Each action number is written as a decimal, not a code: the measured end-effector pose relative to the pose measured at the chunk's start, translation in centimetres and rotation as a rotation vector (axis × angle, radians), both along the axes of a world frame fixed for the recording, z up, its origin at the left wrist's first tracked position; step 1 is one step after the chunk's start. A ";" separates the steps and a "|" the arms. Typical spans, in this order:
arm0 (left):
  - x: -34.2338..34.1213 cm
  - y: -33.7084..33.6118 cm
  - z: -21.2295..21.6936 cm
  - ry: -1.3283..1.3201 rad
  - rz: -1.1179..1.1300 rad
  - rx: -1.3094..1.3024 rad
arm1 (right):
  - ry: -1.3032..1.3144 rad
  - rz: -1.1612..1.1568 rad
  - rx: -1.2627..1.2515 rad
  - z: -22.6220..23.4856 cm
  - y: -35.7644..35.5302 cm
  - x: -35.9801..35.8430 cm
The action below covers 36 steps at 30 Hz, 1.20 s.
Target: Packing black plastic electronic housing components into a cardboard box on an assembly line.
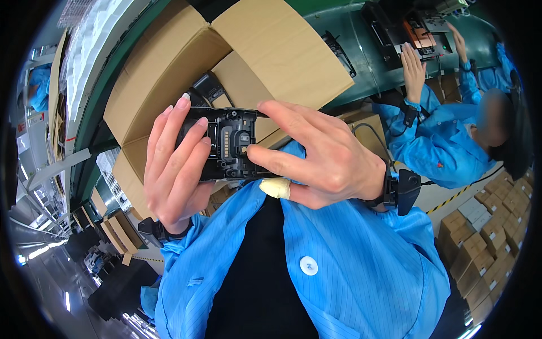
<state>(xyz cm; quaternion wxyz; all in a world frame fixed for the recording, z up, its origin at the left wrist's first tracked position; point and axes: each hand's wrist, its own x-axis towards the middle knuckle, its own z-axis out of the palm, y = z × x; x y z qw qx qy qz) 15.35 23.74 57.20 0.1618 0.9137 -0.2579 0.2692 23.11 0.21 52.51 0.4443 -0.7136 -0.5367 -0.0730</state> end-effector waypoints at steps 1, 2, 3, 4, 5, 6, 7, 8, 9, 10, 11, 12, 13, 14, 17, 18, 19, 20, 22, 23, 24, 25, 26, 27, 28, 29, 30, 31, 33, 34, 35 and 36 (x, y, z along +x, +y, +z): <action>-0.1 0.0 0.0 0.000 0.005 -0.006 | 0.001 0.005 -0.001 0.0 0.0 0.0; -0.1 0.0 -0.1 0.001 0.010 -0.012 | 0.001 0.005 -0.002 -0.1 -0.1 0.0; -0.2 0.1 0.0 0.000 0.011 -0.012 | 0.035 0.011 0.034 -0.3 -0.1 0.1; -0.2 0.2 0.0 0.000 0.013 -0.025 | 0.069 0.017 0.071 -0.4 -0.1 0.1; -0.2 0.3 -0.1 0.001 0.016 -0.039 | 0.069 0.019 0.072 -0.4 -0.2 0.1; -0.3 0.3 -0.2 0.000 0.017 -0.039 | 0.082 0.019 0.083 -0.4 -0.4 0.1; -0.4 0.4 -0.4 -0.002 0.025 -0.060 | 0.095 0.019 0.095 -0.5 -0.4 0.0; -0.4 0.5 -0.5 -0.004 0.032 -0.081 | 0.094 0.020 0.095 -0.5 -0.4 0.0; -0.5 0.6 -0.5 -0.004 0.031 -0.082 | 0.082 0.007 0.094 -0.5 -0.3 0.0; -0.5 0.7 -0.5 0.004 0.039 -0.099 | 0.070 -0.005 0.094 -0.5 -0.3 0.0; -0.6 0.7 -0.4 0.012 0.047 -0.116 | 0.070 -0.006 0.093 -0.5 -0.3 0.0; -0.6 0.7 -0.4 0.012 0.047 -0.115 | 0.088 -0.007 0.099 -0.5 -0.2 0.0; -0.7 0.7 -0.2 0.030 0.054 -0.118 | 0.107 -0.007 0.104 -0.5 -0.2 0.0; -0.8 0.7 -0.1 0.049 0.062 -0.122 | 0.107 -0.006 0.105 -0.5 -0.1 0.0; -0.9 0.6 0.3 0.079 0.077 -0.113 | 0.110 -0.020 0.121 -0.5 -0.2 -0.1; -0.9 0.6 0.2 0.079 0.077 -0.112 | 0.113 -0.026 0.129 -0.6 -0.1 0.0; -0.9 0.7 0.2 0.077 0.082 -0.113 | 0.116 -0.032 0.138 -0.6 0.0 0.0; -0.8 0.7 0.1 0.076 0.087 -0.113 | 0.116 -0.032 0.137 -0.7 0.0 0.1; -0.7 0.7 0.3 0.093 0.095 -0.115 | 0.124 -0.036 0.153 -0.9 0.2 0.1; -0.6 0.7 0.3 0.109 0.102 -0.118 | 0.126 -0.036 0.153 -0.8 0.2 0.1; -0.6 0.8 0.3 0.111 0.105 -0.117 | 0.168 -0.036 0.126 -0.6 0.1 0.1; -0.6 0.9 0.2 0.152 0.113 -0.162 | 0.210 -0.035 0.099 -0.5 0.1 0.0; -0.6 1.0 0.1 0.193 0.120 -0.206 | 0.213 -0.032 0.099 -0.6 0.1 0.1; -0.5 1.1 0.0 0.194 0.119 -0.207 | 0.331 -0.018 0.097 -1.0 0.1 0.1; -0.4 1.2 -0.1 0.254 0.136 -0.222 | 0.449 -0.005 0.094 -1.3 0.1 0.1; -0.4 1.4 -0.2 0.315 0.154 -0.237 | 0.450 -0.005 0.092 -1.5 0.1 0.1; -0.3 1.5 -0.2 0.316 0.155 -0.237 | 0.514 -0.004 0.073 -1.7 0.1 0.2; -0.1 1.7 -0.3 0.350 0.145 -0.276 | 0.578 -0.003 0.054 -2.0 0.1 0.2; 0.1 2.0 -0.6 0.385 0.134 -0.316 | 0.588 -0.008 0.093 -2.5 0.5 0.2; 0.1 2.2 -0.7 0.428 0.112 -0.372 | 0.595 -0.015 0.132 -2.6 0.7 0.3; 0.2 2.4 -0.9 0.471 0.089 -0.427 | 0.597 -0.017 0.131 -2.6 0.7 0.3; 0.3 2.8 -1.1 0.471 0.090 -0.427 | 0.611 -0.020 0.114 -2.6 0.7 0.3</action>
